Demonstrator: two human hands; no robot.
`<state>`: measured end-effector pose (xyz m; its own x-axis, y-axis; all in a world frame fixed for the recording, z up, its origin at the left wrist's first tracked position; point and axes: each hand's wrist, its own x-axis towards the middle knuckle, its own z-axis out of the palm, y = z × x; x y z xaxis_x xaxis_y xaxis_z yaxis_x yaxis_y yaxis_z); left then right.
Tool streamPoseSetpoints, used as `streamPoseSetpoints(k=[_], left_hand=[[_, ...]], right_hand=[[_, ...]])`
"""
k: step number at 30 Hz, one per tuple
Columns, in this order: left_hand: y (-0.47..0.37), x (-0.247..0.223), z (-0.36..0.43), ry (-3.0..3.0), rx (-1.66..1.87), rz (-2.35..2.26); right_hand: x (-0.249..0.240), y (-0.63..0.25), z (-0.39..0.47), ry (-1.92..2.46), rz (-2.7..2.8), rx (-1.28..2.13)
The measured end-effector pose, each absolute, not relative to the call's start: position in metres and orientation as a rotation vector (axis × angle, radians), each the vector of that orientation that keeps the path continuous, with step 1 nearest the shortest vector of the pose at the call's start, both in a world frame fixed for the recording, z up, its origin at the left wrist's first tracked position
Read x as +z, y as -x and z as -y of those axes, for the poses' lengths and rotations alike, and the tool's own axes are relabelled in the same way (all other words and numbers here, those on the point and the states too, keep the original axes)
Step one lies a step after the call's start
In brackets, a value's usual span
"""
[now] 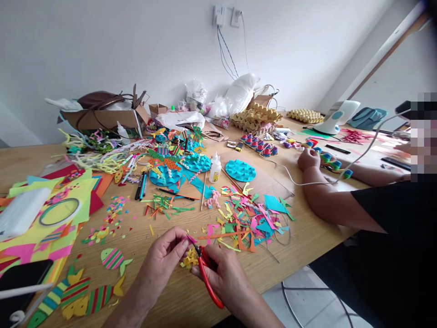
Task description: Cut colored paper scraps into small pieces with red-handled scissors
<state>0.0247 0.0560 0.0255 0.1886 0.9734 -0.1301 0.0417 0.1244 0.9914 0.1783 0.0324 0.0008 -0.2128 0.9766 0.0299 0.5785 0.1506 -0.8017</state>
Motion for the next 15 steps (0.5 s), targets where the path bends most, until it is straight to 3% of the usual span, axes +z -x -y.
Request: streamPoseSetpoints(k=[15], left_hand=[[-0.0256,0.0304,-0.0531,-1.118,1.006,-1.210]], right_hand=[[-0.0007,-0.1814,-0.0329,1.464,1.906,0.928]])
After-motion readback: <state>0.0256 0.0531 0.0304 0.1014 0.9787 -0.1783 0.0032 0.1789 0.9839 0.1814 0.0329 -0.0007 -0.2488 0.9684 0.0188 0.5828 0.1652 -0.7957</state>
